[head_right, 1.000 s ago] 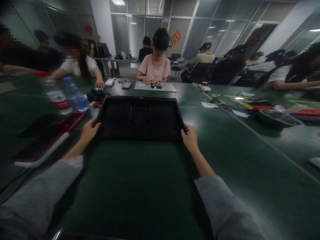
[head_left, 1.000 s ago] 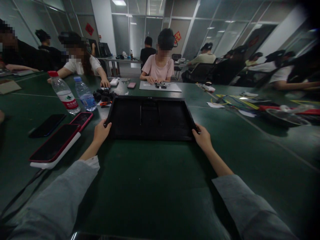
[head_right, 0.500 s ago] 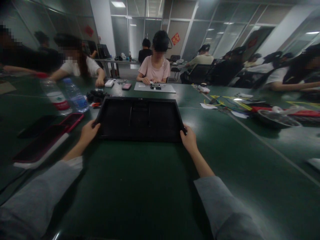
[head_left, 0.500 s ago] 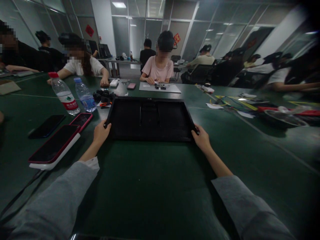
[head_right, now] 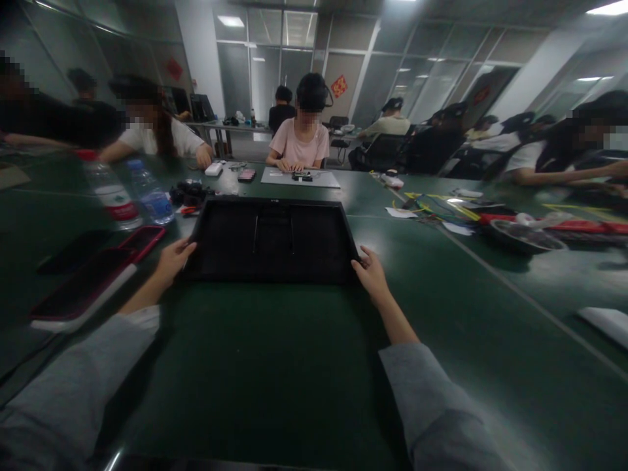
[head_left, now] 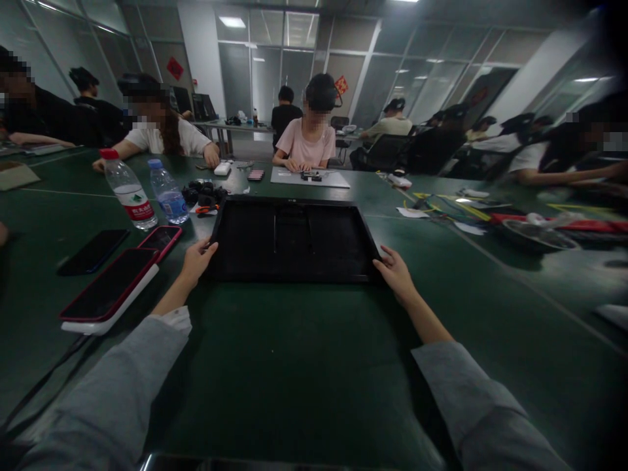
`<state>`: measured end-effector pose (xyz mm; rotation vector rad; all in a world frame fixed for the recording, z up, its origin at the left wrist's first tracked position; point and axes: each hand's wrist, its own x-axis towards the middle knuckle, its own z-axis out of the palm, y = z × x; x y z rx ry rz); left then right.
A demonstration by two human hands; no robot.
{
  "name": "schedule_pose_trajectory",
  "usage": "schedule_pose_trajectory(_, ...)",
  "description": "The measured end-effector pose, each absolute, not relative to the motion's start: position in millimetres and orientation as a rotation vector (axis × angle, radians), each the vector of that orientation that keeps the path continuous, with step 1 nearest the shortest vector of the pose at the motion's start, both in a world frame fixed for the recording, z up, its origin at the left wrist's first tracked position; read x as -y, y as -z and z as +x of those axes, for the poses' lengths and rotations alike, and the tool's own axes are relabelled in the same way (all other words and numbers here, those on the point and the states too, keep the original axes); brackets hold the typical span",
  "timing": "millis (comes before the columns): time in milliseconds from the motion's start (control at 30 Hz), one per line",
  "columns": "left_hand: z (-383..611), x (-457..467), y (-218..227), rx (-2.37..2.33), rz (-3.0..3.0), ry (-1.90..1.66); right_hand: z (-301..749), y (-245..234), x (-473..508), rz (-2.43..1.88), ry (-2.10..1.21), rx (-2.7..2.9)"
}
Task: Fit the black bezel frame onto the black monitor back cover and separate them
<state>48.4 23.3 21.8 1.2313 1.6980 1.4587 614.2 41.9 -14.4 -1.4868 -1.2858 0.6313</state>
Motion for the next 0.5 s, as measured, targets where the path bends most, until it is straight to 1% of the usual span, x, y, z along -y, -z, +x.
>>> schedule_pose_trajectory(200, 47.1, -13.8, -32.5, -1.692, 1.305, -1.384, 620.7, 1.0, -14.0, -1.484, -0.802, 1.181)
schedule_pose_trajectory(367, 47.3, -9.6, -30.0, -1.643, 1.386, -1.252, 628.4, 0.2, -15.7, -1.449, -0.767, 1.199)
schedule_pose_trajectory(500, 54.5, -9.0, -30.9, -1.640, 1.414, -1.249, 633.2, 1.5, -22.4, -1.381, -0.754, 1.146)
